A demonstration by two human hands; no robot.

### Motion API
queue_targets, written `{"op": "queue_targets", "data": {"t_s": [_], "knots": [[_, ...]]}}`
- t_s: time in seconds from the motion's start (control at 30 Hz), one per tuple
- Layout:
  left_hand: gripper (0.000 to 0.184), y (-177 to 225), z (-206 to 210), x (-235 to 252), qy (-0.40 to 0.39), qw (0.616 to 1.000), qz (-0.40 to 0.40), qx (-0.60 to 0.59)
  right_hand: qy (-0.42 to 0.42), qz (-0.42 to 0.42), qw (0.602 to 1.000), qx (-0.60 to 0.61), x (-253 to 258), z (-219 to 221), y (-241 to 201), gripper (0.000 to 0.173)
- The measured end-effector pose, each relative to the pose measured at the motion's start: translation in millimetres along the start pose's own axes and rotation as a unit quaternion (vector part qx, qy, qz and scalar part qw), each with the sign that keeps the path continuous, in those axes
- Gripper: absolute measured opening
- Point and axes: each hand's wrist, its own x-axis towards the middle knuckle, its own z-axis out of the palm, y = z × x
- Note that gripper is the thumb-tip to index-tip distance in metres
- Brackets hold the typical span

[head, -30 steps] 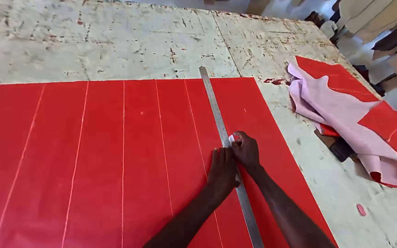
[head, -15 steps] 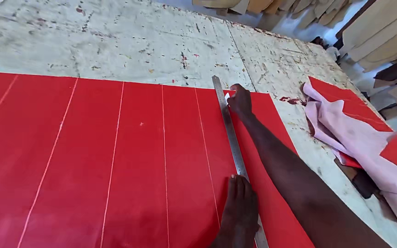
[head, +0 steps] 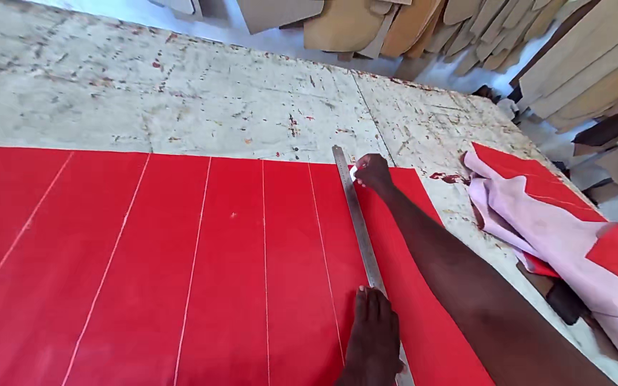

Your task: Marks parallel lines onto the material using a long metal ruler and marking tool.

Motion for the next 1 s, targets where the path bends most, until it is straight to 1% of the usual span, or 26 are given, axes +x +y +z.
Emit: {"op": "queue_targets", "data": {"t_s": [0.07, 0.13, 0.3, 0.4, 0.47, 0.53, 0.57, 0.67, 0.77, 0.83, 0.9, 1.0], "knots": [[0.102, -0.4, -5.4, -1.2, -0.028, 0.999, -0.003, -0.022, -0.03, 0.012, 0.999, 0.005, -29.9, -6.1, 6.0, 0.032], [0.103, -0.7, -3.7, -0.9, -0.03, 0.999, -0.002, -0.027, -0.051, 0.015, 0.999, -0.002, -61.8, -12.6, 11.3, 0.032], [0.107, 0.1, 4.1, -3.4, -0.009, 1.0, -0.007, 0.009, -0.088, 0.021, 0.996, 0.023, -140.1, -23.6, 22.0, 0.03], [0.106, -2.7, 8.0, -7.0, 0.037, 0.999, -0.004, 0.01, -0.09, 0.029, 0.995, 0.013, -204.3, -30.0, 23.8, 0.026], [0.108, -4.8, 12.7, -10.5, 0.062, 0.998, 0.002, 0.002, -0.088, 0.011, 0.996, -0.006, -266.0, -35.3, 31.0, 0.024], [0.107, -8.4, 18.3, -9.0, 0.067, 0.998, 0.006, -0.012, -0.083, -0.008, 0.997, -0.008, -340.0, -40.0, 41.9, 0.022], [0.106, -9.8, 19.1, -8.6, 0.069, 0.998, 0.009, -0.008, -0.086, -0.005, 0.996, -0.01, -380.8, -43.8, 46.8, 0.021], [0.105, -11.3, 22.9, -6.2, 0.078, 0.997, 0.016, -0.005, -0.121, 0.054, 0.991, -0.011, -512.5, -58.8, 57.4, 0.019], [0.106, -9.6, 20.1, -7.2, 0.057, 0.998, 0.008, 0.012, -0.133, 0.11, 0.985, -0.011, -644.3, -67.0, 73.2, 0.014], [0.107, -8.0, 14.8, -6.5, 0.045, 0.999, 0.002, 0.022, -0.16, 0.154, 0.975, -0.008, -719.8, -73.0, 82.2, 0.021], [0.107, -6.6, 13.1, -3.9, 0.035, 0.999, 0.0, 0.04, -0.176, 0.171, 0.969, -0.004, -783.7, -78.7, 88.6, 0.026], [0.11, -9.9, 14.6, 1.8, 0.03, 0.998, 0.001, 0.057, -0.177, 0.183, 0.967, 0.009, -852.3, -81.1, 100.1, 0.029]]}}
